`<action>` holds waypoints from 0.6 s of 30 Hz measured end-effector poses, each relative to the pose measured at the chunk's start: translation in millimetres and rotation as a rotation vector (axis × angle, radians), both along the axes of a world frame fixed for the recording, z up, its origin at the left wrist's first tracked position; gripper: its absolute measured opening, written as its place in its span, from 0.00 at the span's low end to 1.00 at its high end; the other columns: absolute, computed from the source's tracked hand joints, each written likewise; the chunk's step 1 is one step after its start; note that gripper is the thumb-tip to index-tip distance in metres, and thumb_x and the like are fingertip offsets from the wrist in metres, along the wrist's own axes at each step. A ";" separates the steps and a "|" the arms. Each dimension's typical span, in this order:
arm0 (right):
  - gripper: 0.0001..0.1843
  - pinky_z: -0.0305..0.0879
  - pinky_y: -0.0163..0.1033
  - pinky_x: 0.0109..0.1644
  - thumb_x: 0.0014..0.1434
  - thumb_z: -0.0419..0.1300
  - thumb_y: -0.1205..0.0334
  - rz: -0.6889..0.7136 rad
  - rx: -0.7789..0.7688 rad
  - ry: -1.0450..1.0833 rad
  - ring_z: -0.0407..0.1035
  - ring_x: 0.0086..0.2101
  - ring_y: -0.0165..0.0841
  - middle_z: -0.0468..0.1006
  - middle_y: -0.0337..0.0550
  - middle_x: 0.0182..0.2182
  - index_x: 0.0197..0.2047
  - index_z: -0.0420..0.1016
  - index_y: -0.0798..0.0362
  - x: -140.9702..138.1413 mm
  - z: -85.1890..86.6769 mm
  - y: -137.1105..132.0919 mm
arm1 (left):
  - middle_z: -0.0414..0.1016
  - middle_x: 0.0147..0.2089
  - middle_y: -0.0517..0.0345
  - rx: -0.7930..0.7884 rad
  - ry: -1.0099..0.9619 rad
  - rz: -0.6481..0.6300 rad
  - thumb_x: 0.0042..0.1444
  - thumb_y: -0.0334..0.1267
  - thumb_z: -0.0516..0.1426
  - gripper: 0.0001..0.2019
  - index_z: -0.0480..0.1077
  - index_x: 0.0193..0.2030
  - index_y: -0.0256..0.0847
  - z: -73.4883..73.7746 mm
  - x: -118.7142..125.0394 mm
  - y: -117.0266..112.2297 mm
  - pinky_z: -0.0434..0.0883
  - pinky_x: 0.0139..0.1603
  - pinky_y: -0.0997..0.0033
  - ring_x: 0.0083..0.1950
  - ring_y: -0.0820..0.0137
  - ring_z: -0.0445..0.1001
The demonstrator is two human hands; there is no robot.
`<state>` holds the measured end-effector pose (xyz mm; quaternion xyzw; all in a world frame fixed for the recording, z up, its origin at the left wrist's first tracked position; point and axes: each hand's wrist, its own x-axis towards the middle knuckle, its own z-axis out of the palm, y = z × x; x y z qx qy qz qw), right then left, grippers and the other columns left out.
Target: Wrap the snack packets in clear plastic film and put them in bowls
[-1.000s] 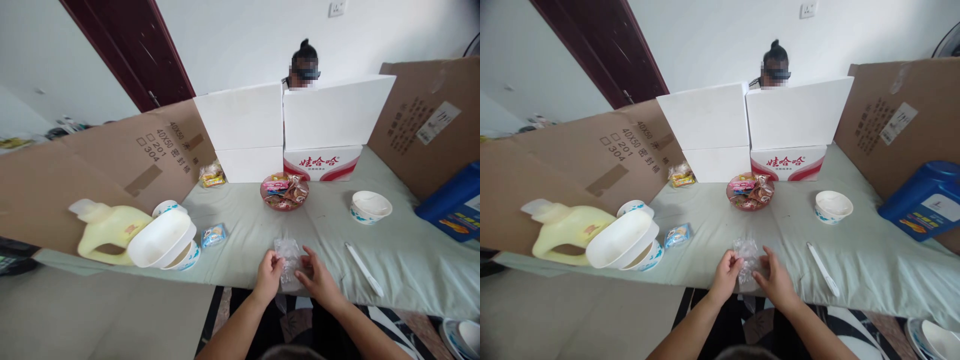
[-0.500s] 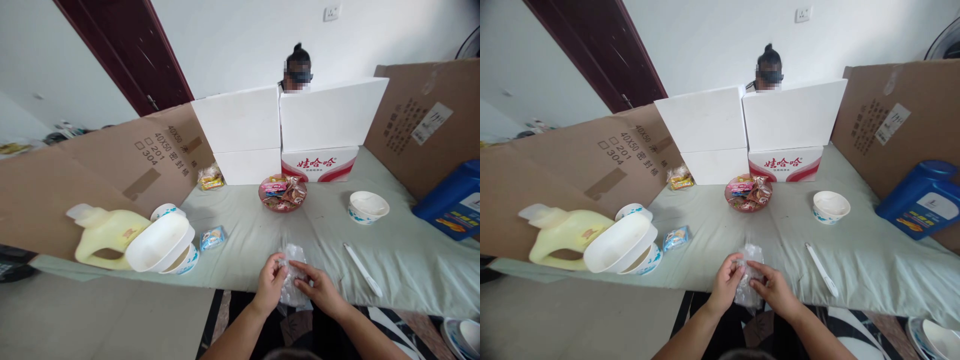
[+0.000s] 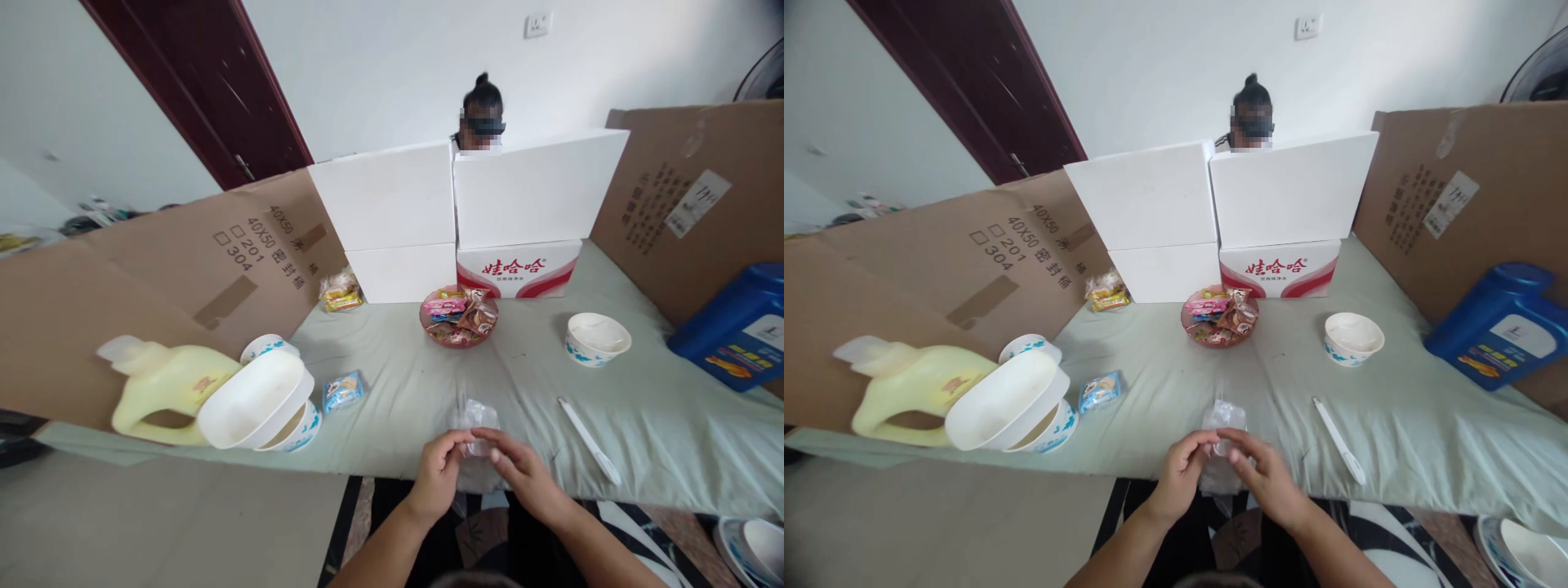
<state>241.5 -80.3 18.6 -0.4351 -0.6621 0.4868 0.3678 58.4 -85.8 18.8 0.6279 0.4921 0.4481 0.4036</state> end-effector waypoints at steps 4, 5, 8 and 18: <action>0.20 0.68 0.46 0.50 0.56 0.62 0.54 -0.068 0.072 -0.163 0.72 0.45 0.41 0.78 0.47 0.47 0.52 0.74 0.47 -5.5 -2.7 -0.9 | 0.79 0.42 0.51 -0.035 0.046 0.014 0.59 0.39 0.56 0.11 0.74 0.46 0.40 -3.7 2.1 -2.3 0.73 0.45 0.66 0.41 0.65 0.76; 0.18 0.69 0.45 0.48 0.57 0.61 0.57 -0.084 0.100 -0.199 0.73 0.43 0.40 0.79 0.47 0.45 0.51 0.75 0.47 -6.3 -4.5 -1.0 | 0.78 0.43 0.52 -0.027 0.087 0.009 0.56 0.36 0.57 0.12 0.73 0.47 0.40 -4.9 2.2 -2.4 0.73 0.44 0.66 0.41 0.65 0.75; 0.12 0.69 0.45 0.45 0.58 0.58 0.63 -0.074 0.222 -0.329 0.72 0.39 0.39 0.78 0.45 0.36 0.44 0.78 0.48 -6.1 -7.3 -2.1 | 0.77 0.38 0.54 0.066 0.268 -0.033 0.53 0.29 0.58 0.12 0.74 0.45 0.42 -5.8 0.8 -2.5 0.73 0.43 0.64 0.40 0.65 0.74; 0.04 0.66 0.36 0.37 0.58 0.55 0.64 0.032 0.086 -0.242 0.71 0.33 0.32 0.77 0.40 0.31 0.35 0.72 0.51 -1.6 -3.8 -0.8 | 0.71 0.27 0.60 0.016 0.173 -0.117 0.64 0.42 0.50 0.10 0.68 0.38 0.42 -20.8 -3.6 -4.8 0.70 0.28 0.74 0.26 0.71 0.72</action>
